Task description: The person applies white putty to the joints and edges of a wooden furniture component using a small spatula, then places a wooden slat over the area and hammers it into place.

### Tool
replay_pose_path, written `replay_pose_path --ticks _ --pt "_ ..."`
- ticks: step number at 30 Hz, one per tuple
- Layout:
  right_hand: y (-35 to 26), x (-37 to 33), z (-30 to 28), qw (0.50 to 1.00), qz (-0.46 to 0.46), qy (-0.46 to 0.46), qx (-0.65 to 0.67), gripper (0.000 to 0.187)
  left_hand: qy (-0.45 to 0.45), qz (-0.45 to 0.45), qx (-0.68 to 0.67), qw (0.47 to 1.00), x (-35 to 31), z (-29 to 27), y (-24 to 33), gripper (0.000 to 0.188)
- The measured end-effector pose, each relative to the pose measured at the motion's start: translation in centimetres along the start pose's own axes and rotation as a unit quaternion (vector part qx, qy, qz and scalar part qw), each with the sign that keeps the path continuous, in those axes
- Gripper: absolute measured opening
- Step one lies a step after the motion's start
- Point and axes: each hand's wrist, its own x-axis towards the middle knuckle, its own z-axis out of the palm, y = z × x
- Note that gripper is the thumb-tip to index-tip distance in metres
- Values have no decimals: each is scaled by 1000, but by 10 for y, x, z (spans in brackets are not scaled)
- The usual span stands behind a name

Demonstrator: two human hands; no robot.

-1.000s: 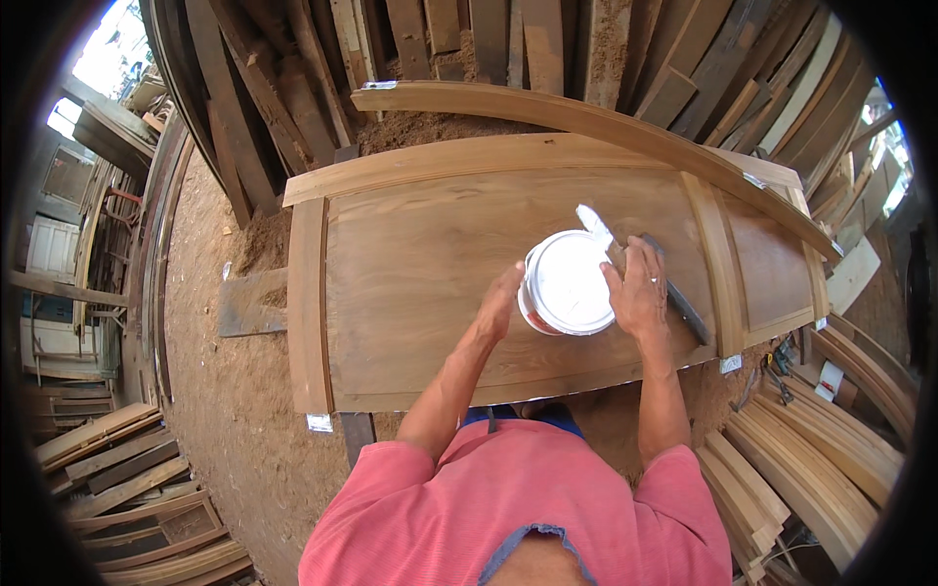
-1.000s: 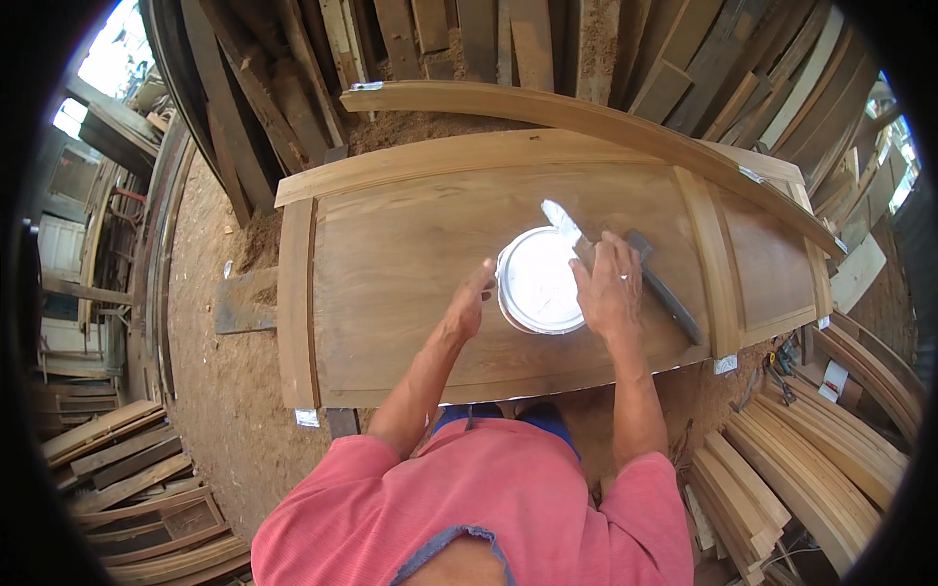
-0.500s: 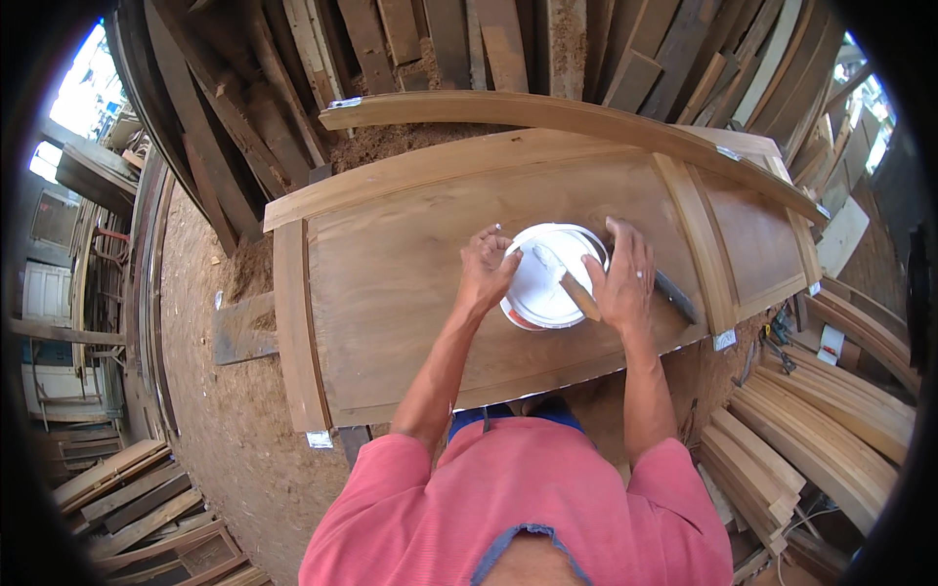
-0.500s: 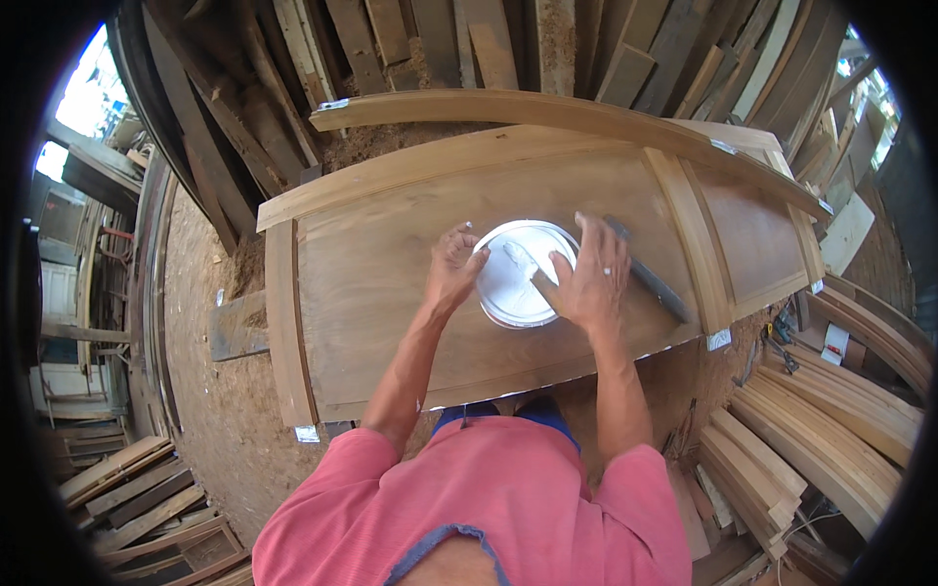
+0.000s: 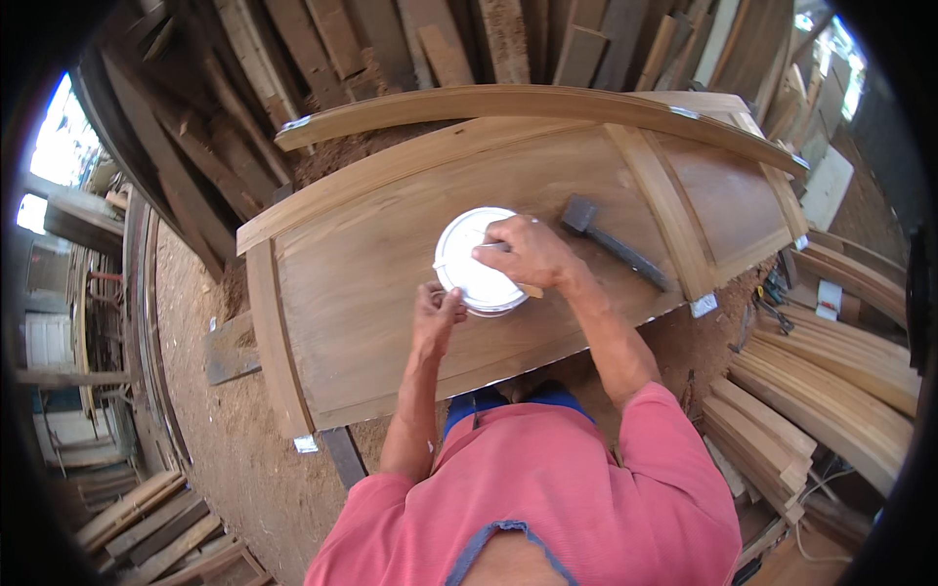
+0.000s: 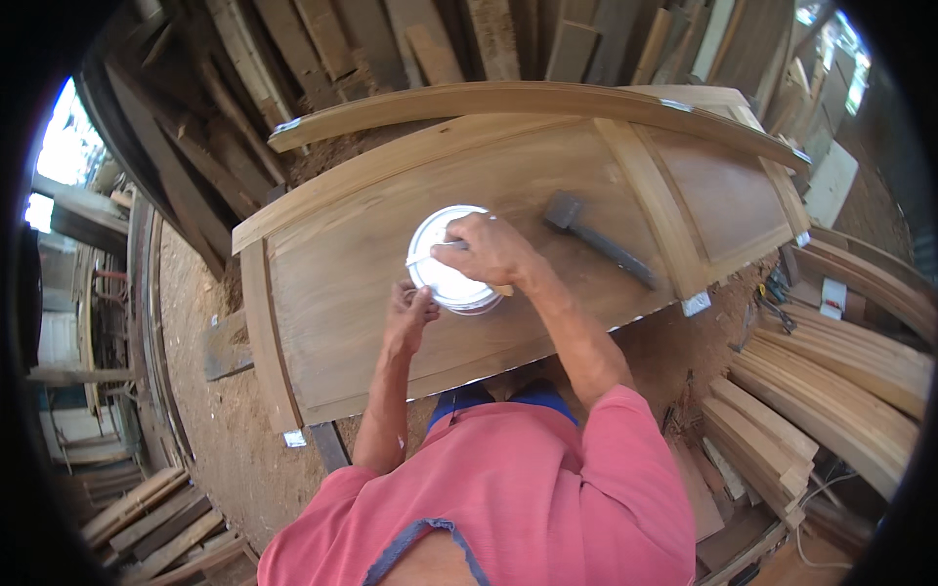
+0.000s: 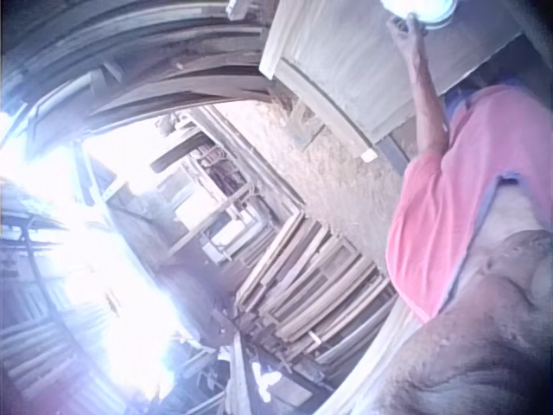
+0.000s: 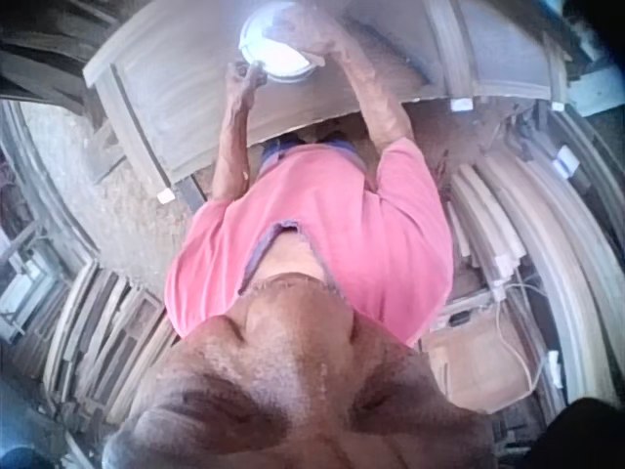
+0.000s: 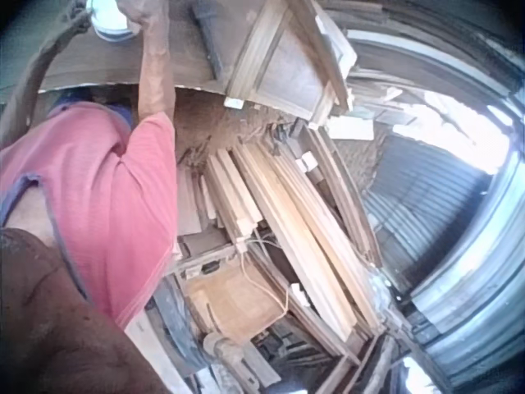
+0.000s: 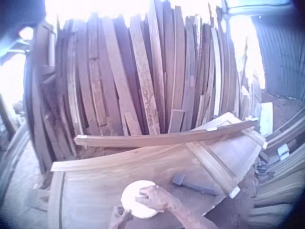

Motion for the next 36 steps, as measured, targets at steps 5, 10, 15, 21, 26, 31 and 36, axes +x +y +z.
replay_pose_path --ticks 5,10,15,21,26,31,36 --pt "-14 -26 5 997 28 43 55 40 -2 18 -13 1000 -2 -4 -1 31" --pt "-47 -90 -32 980 108 149 77 38 -106 28 -105 988 -7 26 24 38" --pt "-72 -197 -46 927 190 298 127 46 -235 21 -97 967 -16 72 31 40" --pt "-70 -314 -7 833 273 469 106 47 -287 -99 -107 947 -4 95 -9 48" --pt "-19 -405 22 712 487 503 61 50 -340 -125 -14 932 -5 135 -9 46" --pt "85 -526 79 566 586 571 100 49 -362 -106 31 925 -7 210 -11 47" --pt "163 -607 116 503 635 578 102 34 -431 -121 58 892 -10 286 -52 40"
